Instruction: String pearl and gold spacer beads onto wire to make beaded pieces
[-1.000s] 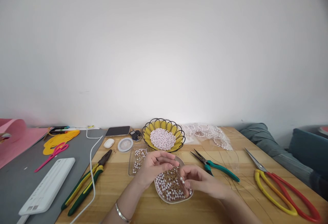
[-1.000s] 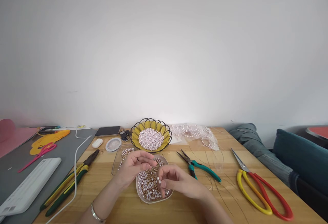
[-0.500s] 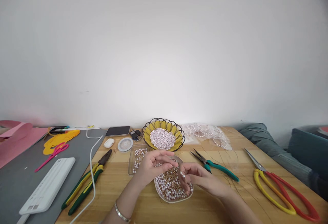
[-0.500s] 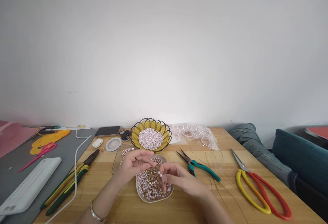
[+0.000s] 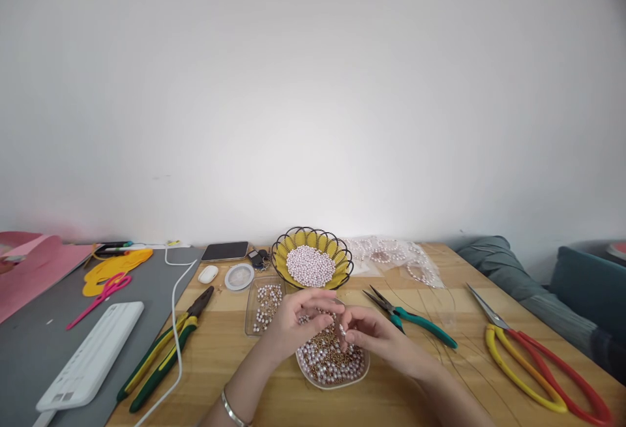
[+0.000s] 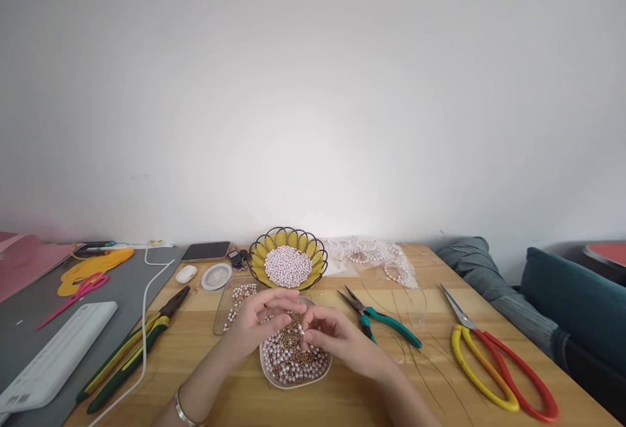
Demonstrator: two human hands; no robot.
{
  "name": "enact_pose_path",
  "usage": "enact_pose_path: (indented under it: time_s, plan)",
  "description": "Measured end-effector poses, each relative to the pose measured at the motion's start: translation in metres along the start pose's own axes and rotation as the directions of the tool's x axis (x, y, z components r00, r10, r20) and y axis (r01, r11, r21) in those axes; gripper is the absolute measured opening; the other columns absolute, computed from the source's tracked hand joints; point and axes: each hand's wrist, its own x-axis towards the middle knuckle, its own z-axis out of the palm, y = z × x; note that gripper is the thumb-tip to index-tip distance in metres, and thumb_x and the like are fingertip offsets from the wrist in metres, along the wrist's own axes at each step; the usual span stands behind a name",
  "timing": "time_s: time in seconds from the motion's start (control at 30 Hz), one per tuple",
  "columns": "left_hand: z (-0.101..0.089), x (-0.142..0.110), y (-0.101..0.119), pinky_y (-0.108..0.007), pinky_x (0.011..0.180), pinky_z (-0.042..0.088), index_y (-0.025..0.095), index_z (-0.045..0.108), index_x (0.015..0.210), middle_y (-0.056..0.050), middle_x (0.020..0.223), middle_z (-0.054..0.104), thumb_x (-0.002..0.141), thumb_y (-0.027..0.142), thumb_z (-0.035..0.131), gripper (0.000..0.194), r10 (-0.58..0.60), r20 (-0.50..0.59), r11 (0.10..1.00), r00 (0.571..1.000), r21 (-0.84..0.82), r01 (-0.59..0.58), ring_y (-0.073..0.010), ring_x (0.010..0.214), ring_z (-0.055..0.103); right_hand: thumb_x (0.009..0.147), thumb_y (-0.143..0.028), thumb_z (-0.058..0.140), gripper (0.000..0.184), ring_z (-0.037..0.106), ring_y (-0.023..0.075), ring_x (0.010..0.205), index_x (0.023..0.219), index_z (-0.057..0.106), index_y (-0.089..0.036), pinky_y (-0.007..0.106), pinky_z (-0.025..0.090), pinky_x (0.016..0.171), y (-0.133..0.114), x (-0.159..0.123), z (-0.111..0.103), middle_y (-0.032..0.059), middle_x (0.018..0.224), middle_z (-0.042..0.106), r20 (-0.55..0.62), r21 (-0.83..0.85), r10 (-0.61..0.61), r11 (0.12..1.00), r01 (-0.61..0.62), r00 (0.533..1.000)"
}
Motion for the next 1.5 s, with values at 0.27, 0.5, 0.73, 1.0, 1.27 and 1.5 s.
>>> enact_pose_path:
  time_s: [0.27,0.5,0.73,1.0,1.27,1.5]
  plan:
    - [0.002,0.002,-0.015,-0.037,0.081,0.055,0.022,0.081,0.097,-0.008,0.094,0.080,0.086,0.015,0.074,0.015,-0.011,0.077,0.636,0.997,0.770,-0.053,-0.0274,0.095,0.069,0.093,-0.051,0.070,0.031,0.060,0.0191,0.076,0.090,0.063,-0.021,0.032,0.047,0.076,-0.007,0.001,-0.004,0.0006,0.077,0.066,-0.222,-0.079,-0.100,0.993,0.084,0.970]
    - [0.005,0.002,-0.026,-0.035,0.087,0.052,0.021,0.080,0.095,-0.007,0.099,0.078,0.087,0.006,0.069,0.019,-0.029,0.173,0.593,0.984,0.795,-0.123,-0.0263,0.101,0.066,0.091,-0.052,0.071,0.033,0.060,0.0184,0.075,0.091,0.063,-0.020,0.031,0.046,0.075,-0.007,0.002,-0.002,0.0002,0.076,0.066,-0.210,-0.046,-0.072,0.997,0.064,0.975]
    - [0.009,0.001,-0.023,-0.040,0.084,0.052,0.016,0.075,0.084,-0.010,0.092,0.076,0.079,0.001,0.067,0.018,-0.002,0.128,0.652,0.992,0.752,-0.096,-0.0291,0.093,0.066,0.092,-0.052,0.070,0.034,0.059,0.0181,0.073,0.088,0.062,-0.019,0.032,0.046,0.075,-0.008,0.003,0.000,0.0005,0.075,0.065,-0.184,-0.047,-0.060,0.998,0.052,0.981]
    - [0.005,0.006,-0.010,-0.031,0.075,0.057,0.017,0.073,0.089,-0.008,0.088,0.078,0.086,0.013,0.061,0.012,0.066,-0.121,0.906,0.991,0.422,-0.009,-0.0219,0.081,0.073,0.093,-0.050,0.070,0.033,0.063,0.0156,0.064,0.085,0.061,-0.019,0.029,0.047,0.069,-0.005,0.001,-0.002,-0.0006,0.068,0.068,-0.062,0.029,-0.020,0.999,0.022,0.998]
    - [0.001,0.006,-0.009,-0.031,0.075,0.060,0.015,0.074,0.084,-0.010,0.089,0.080,0.079,0.038,0.081,0.024,-0.017,-0.252,0.999,0.967,-0.052,0.004,-0.0232,0.085,0.074,0.092,-0.046,0.073,0.031,0.063,0.0121,0.058,0.088,0.058,-0.019,0.025,0.047,0.063,0.000,0.000,0.000,-0.0009,0.067,0.071,0.065,0.129,0.029,0.991,-0.037,0.997]
    - [0.004,0.006,-0.003,-0.029,0.072,0.058,0.015,0.078,0.081,-0.009,0.087,0.081,0.074,0.039,0.087,0.026,-0.057,-0.224,0.991,0.973,-0.134,0.027,-0.0215,0.080,0.073,0.089,-0.046,0.076,0.033,0.060,0.0094,0.053,0.085,0.059,-0.018,0.022,0.046,0.057,0.000,-0.001,0.000,-0.0027,0.065,0.068,0.103,0.131,0.085,0.987,-0.098,0.991]
